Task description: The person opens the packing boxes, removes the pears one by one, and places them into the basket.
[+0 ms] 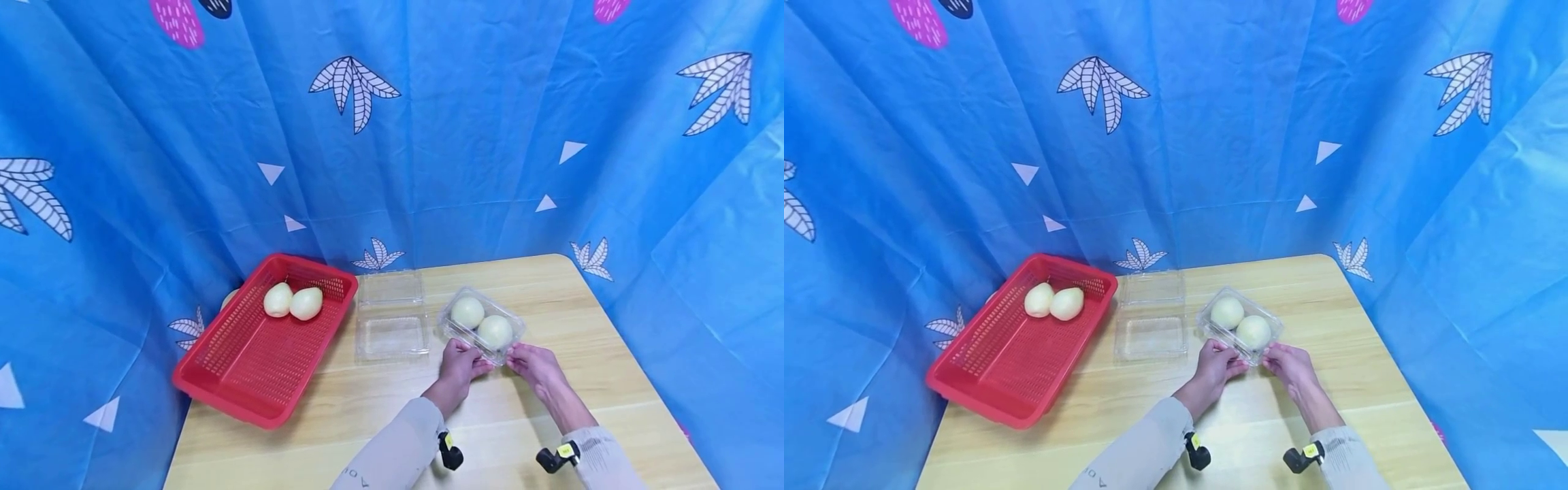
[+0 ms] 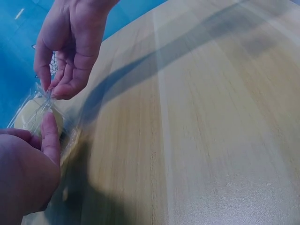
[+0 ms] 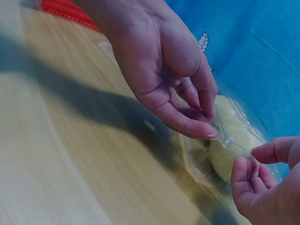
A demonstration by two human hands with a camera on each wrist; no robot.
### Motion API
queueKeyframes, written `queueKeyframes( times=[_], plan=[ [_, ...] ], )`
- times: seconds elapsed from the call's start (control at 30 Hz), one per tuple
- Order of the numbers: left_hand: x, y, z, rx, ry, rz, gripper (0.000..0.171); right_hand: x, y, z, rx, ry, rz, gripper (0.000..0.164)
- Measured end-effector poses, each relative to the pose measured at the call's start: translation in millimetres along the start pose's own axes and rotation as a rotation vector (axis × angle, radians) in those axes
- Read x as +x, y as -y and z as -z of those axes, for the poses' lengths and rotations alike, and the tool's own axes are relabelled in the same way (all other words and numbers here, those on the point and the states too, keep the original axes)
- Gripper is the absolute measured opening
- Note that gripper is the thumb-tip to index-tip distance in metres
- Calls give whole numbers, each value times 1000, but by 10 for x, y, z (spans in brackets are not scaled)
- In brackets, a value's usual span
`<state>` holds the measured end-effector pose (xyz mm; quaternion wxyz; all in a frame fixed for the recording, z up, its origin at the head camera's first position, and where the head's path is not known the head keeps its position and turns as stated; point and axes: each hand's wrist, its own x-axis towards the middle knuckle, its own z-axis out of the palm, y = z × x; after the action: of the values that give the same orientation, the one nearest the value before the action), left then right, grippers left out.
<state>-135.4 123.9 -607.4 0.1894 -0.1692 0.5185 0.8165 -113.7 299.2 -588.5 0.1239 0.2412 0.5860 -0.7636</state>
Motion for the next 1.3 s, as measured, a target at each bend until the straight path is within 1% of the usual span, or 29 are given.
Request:
queueKeyframes(
  times=[0.1,0.27,0.43,0.5,0.6,0.77,0.83,1.17,1.3],
  plan=[
    [-4,-4,7,-3,-5,7,21,15,-1,-4,-43,12,7,9],
    [1,-15,18,4,16,9,21,26,6,-3,-89,21,16,10],
    [14,-7,54,7,32,-8,23,20,8,-36,-152,32,35,14],
    [19,0,61,-8,31,-7,22,16,12,-56,-171,30,45,17],
    [22,17,65,-25,35,0,22,8,25,-71,-169,27,52,24],
    [21,48,53,-22,41,1,24,-6,72,-80,-128,58,55,47],
    [12,51,43,-20,40,1,25,-8,93,-83,-121,67,54,51],
    [-12,33,28,-25,33,1,24,-17,132,-104,-85,40,39,51],
    [-34,24,46,-31,47,11,26,-34,129,-108,-79,24,36,47]
  ],
)
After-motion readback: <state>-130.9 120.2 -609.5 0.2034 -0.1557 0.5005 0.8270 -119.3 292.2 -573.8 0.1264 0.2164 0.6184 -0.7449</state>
